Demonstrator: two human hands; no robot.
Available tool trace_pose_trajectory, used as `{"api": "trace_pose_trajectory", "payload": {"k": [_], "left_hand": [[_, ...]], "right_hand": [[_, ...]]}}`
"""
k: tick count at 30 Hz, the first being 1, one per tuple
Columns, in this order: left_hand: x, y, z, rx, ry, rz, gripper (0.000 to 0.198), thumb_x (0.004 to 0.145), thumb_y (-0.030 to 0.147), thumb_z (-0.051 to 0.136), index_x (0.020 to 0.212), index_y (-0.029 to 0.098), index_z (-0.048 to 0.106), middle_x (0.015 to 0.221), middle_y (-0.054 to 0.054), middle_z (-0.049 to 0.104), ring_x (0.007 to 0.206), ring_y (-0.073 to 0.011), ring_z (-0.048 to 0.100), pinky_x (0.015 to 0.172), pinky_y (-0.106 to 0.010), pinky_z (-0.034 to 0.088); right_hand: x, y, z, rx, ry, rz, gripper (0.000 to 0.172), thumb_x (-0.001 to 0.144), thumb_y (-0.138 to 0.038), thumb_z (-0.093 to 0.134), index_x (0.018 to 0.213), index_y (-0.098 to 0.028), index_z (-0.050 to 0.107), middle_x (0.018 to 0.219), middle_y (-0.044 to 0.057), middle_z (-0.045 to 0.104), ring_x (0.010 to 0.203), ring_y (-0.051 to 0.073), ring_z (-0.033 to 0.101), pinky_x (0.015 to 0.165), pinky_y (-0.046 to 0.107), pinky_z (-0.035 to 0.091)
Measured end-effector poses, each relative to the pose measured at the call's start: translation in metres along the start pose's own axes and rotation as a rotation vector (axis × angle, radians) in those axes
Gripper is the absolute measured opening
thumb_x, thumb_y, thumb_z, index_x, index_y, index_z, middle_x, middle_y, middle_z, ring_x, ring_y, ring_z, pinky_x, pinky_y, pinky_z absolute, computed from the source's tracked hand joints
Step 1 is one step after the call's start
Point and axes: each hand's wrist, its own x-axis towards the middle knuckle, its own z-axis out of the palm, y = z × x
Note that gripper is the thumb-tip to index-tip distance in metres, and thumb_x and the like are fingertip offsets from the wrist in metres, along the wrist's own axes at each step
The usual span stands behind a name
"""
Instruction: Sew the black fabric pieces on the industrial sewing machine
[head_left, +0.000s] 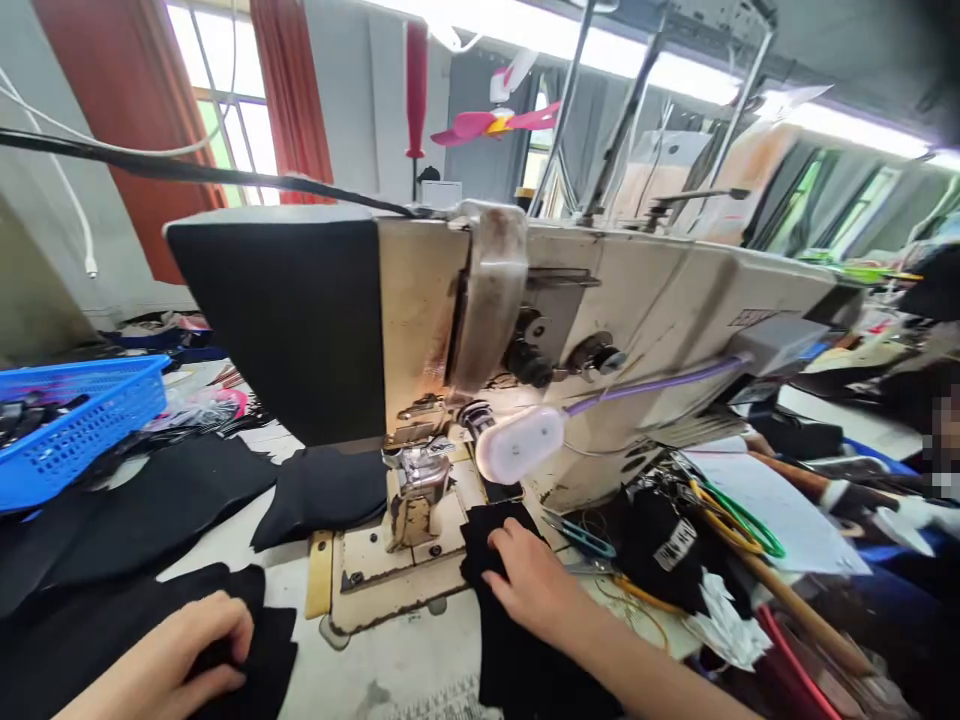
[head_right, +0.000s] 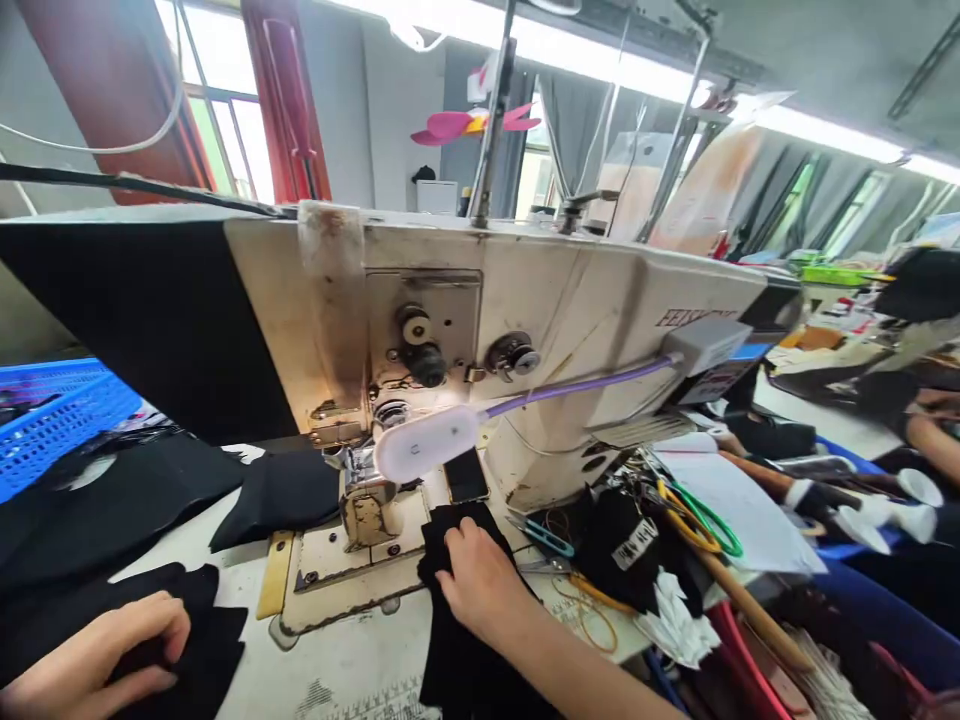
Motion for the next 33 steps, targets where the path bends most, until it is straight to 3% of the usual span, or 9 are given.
{"api": "trace_pose_trajectory", "payload": {"k": [3,6,12,17,21,26,28,31,33], "left_hand": [[0.012,0.029,0.008,-0.176,-0.043,-0.022,0.017,0.071,0.038,0.063,0.085,0.028,0.06,0.086,0.001,0.068,0.083,-0.0211,0.06,0.078,-0.028,0.044],[0.025,0.07,0.015,-0.359,0.093,0.019,0.035,0.072,0.043,0.063,0.103,0.029,0.056,0.095,-0.001,0.067,0.094,-0.0233,0.06,0.087,-0.03,0.043],[0.045,0.132,0.023,-0.467,0.172,0.167,0.01,0.075,0.026,0.047,0.065,0.024,0.051,0.07,-0.001,0.06,0.068,-0.0189,0.053,0.066,-0.029,0.041],[0.056,0.145,0.021,-0.512,0.163,0.092,0.02,0.067,0.022,0.046,0.071,0.025,0.065,0.081,-0.002,0.069,0.082,-0.0233,0.061,0.08,-0.033,0.043],[0.058,0.152,0.012,-0.603,0.153,0.007,0.026,0.065,0.027,0.049,0.077,0.026,0.072,0.092,-0.001,0.073,0.096,-0.026,0.063,0.091,-0.035,0.043],[0.049,0.168,0.001,-0.835,0.115,-0.108,0.046,0.08,0.056,0.041,0.09,0.026,0.074,0.101,-0.002,0.074,0.103,-0.0271,0.063,0.092,-0.035,0.047],[0.047,0.171,0.0,-0.956,0.111,-0.161,0.05,0.076,0.064,0.049,0.09,0.024,0.075,0.098,-0.004,0.075,0.1,-0.0283,0.064,0.087,-0.034,0.049],[0.046,0.168,0.004,-0.888,0.169,-0.129,0.046,0.059,0.061,0.071,0.081,0.021,0.075,0.085,-0.004,0.075,0.089,-0.0278,0.065,0.081,-0.032,0.05],[0.046,0.162,0.005,-0.815,0.202,-0.1,0.043,0.058,0.059,0.074,0.078,0.021,0.075,0.08,-0.004,0.074,0.082,-0.0249,0.064,0.077,-0.03,0.05]], "right_hand": [[-0.002,0.002,0.015,-0.045,0.017,0.059,0.023,0.082,-0.007,0.048,0.097,-0.006,0.065,0.106,0.018,0.058,0.098,0.029,0.059,0.088,0.039,0.045],[0.006,0.008,0.013,-0.029,0.006,0.059,0.017,0.083,-0.013,0.052,0.09,-0.011,0.067,0.097,0.013,0.062,0.091,0.026,0.062,0.082,0.035,0.046],[0.005,0.01,0.007,0.001,0.04,0.075,0.015,0.081,-0.016,0.053,0.088,-0.01,0.065,0.097,0.013,0.061,0.09,0.026,0.061,0.079,0.034,0.044],[0.009,0.014,0.004,0.098,0.066,0.084,0.016,0.078,-0.006,0.047,0.079,-0.01,0.062,0.09,0.013,0.061,0.084,0.022,0.058,0.077,0.032,0.039],[-0.001,0.01,-0.019,0.285,0.088,0.043,0.011,0.086,-0.017,0.043,0.08,-0.015,0.052,0.078,0.003,0.054,0.073,0.014,0.05,0.07,0.026,0.037],[-0.028,-0.034,-0.025,1.118,-0.228,-0.111,0.029,0.082,-0.043,0.055,0.081,-0.018,0.041,0.066,-0.006,0.034,0.059,0.007,0.028,0.055,0.019,0.024],[-0.032,-0.051,-0.014,1.293,-0.282,-0.118,0.036,0.077,-0.047,0.061,0.08,-0.017,0.041,0.063,-0.007,0.031,0.058,0.006,0.024,0.053,0.02,0.02],[-0.029,-0.064,0.003,1.311,-0.208,-0.087,0.034,0.076,-0.045,0.063,0.078,-0.017,0.044,0.06,-0.007,0.031,0.056,0.006,0.026,0.053,0.02,0.021],[-0.026,-0.063,0.011,1.195,-0.059,-0.123,0.026,0.076,-0.038,0.064,0.075,-0.016,0.05,0.069,-0.002,0.045,0.063,0.009,0.04,0.06,0.021,0.033]]}}
